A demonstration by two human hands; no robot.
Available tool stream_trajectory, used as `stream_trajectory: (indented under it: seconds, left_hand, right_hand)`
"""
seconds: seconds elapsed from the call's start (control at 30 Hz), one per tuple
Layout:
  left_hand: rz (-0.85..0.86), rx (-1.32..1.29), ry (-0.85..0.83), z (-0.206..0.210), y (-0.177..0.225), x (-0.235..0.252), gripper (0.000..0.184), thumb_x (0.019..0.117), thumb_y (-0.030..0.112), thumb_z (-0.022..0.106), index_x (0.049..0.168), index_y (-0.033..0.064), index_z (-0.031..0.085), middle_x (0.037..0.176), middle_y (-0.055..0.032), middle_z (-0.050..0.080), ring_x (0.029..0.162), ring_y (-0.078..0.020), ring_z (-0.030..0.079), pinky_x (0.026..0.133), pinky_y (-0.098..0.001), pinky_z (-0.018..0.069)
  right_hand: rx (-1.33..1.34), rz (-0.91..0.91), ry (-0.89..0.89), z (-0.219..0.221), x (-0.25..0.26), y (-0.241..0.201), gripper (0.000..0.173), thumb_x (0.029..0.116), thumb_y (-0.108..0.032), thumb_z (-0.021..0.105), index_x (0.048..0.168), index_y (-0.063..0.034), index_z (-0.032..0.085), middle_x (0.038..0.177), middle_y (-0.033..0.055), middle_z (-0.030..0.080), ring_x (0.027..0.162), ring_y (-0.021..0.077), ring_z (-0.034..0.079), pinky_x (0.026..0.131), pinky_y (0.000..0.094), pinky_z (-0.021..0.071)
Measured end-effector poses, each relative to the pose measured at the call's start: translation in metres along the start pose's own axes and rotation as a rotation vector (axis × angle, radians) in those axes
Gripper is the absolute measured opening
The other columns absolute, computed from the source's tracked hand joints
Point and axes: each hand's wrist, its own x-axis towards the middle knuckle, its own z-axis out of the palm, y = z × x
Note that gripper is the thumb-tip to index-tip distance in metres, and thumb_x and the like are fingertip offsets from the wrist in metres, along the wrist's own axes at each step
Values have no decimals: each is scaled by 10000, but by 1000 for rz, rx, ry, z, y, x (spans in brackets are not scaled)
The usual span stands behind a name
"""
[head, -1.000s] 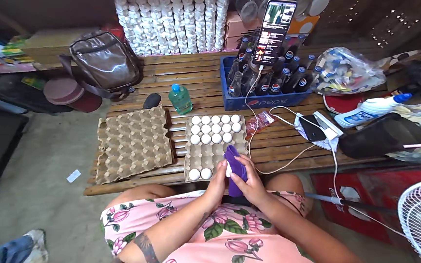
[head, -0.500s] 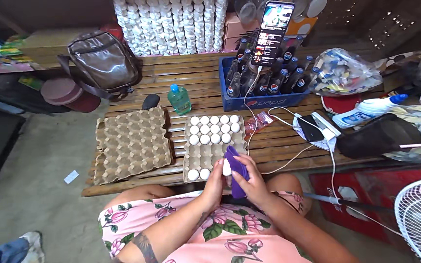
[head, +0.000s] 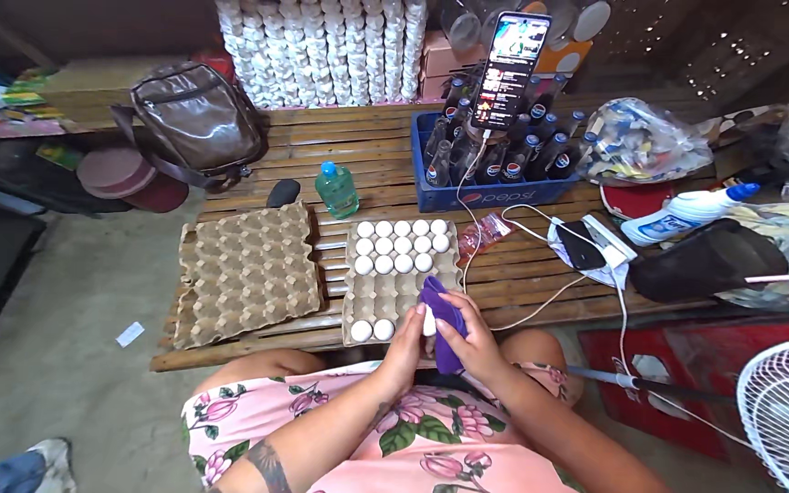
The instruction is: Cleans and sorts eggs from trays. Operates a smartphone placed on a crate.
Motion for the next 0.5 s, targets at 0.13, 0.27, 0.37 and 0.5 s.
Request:
stream_trajectory:
  seconds: [0.13,0.27,0.37,0.5]
  left_hand:
    - [-51,23,43,0,-3,0,507,1092,427,217,1364,47,413,1036,-87,658,891,-155,674,779,-337,578]
    - [-142,138,-74,1,-6,-3,584,1089,460,134,1399,61,427,981,-65,653,821,-131,656,738,-318,565]
    - [-123,147,-102,3,-6,-3,502,1093,430,158,1278,90,477,785,9,590,636,-79,564,611,-251,503]
    - [-26,73,-46,4,-2,-2,453,1087,400,275,1309,49,457,989,-44,632,836,-114,647,750,-297,563]
  right_hand:
    - [-43,-11,-17,5,-8,4,481,1001,-315,606,1375,-15,580,1420,204,527,1341,226,506,1100,385,460]
    - [-45,11,-24,1,-7,4,462,998,-311,605,1363,-27,595,1411,201,535,1334,222,510,1103,384,453]
    - [-39,-11,-22,-3,-3,3,462,1001,-313,605,1363,-26,596,1396,190,547,1315,204,525,1091,363,464]
    - [-19,-30,-6,-4,-1,1,477,1005,-304,598,1377,-6,579,1400,207,541,1326,218,516,1102,369,455]
